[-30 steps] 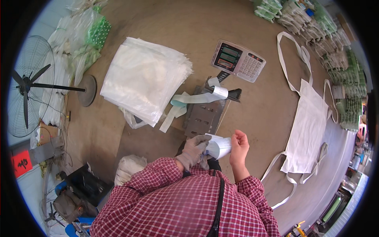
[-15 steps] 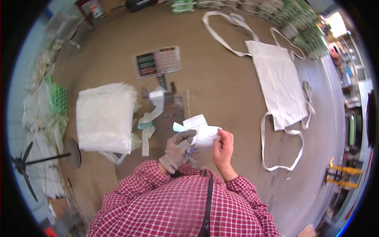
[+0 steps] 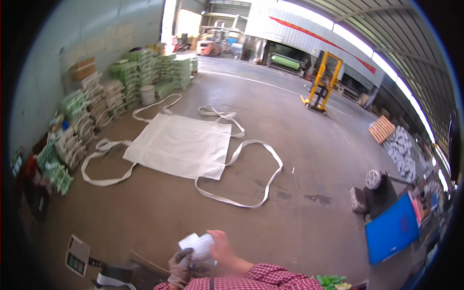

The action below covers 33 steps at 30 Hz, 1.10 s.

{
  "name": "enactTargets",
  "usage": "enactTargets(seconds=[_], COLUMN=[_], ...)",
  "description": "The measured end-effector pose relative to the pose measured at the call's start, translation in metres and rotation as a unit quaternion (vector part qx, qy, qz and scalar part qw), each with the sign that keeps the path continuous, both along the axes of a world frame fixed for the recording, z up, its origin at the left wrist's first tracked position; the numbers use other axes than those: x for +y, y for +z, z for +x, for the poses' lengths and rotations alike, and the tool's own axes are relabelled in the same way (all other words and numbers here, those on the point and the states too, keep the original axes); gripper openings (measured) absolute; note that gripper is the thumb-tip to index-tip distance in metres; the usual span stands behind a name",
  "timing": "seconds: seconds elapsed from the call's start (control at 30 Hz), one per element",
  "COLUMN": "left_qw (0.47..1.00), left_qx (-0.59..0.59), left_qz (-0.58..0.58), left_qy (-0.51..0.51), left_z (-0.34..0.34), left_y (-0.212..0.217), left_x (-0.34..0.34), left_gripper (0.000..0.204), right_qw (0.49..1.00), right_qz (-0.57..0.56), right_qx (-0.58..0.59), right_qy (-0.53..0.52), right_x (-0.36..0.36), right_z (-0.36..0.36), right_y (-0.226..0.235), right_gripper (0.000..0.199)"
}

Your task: Checking inventory records by weighing plastic bags and verifying lists in a logbook.

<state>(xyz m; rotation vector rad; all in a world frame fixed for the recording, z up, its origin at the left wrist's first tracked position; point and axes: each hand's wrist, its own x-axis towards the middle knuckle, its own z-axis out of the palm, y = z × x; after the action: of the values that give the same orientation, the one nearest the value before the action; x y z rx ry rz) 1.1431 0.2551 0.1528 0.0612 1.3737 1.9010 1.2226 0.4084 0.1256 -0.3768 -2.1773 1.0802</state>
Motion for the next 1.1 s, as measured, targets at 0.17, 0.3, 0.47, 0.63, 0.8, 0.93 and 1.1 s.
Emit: enactTargets(seconds=[0.17,0.3,0.47,0.63,0.8,0.93,1.1], left_qw=[0.991,0.978,0.956,0.927,0.841,0.789,0.702], left_qx=[0.049,0.074,0.073,0.117,0.189,0.143,0.186], left_qz=[0.01,-0.003,0.011,-0.024,-0.009,0.011,0.046], left_qy=[-0.126,-0.197,-0.285,-0.357,-0.506,-0.598,-0.686], left_z=[0.006,0.007,0.012,0.016,0.063,0.122,0.218], left_y=[-0.025,-0.024,-0.033,-0.039,-0.013,-0.022,-0.024], left_x=[0.083,0.151,0.235,0.337,0.431,0.503,0.578], left_gripper=[0.023,0.024,0.026,0.027,0.026,0.027,0.031], right_qw=[0.97,0.947,0.919,0.872,0.797,0.755,0.751], right_qz=[0.096,-0.071,-0.213,-0.318,-0.389,-0.363,-0.314], right_qx=[-0.025,-0.019,0.083,0.15,0.253,0.284,0.226], right_qy=[-0.224,-0.311,-0.322,-0.341,-0.386,-0.467,-0.535], right_x=[0.07,0.115,0.195,0.269,0.317,0.322,0.334], right_z=[0.065,0.098,0.124,0.147,0.218,0.295,0.398], right_y=[0.0,-0.001,-0.005,0.004,-0.014,-0.021,-0.016], right_gripper=[0.056,0.06,0.067,0.069,0.078,0.062,0.048])
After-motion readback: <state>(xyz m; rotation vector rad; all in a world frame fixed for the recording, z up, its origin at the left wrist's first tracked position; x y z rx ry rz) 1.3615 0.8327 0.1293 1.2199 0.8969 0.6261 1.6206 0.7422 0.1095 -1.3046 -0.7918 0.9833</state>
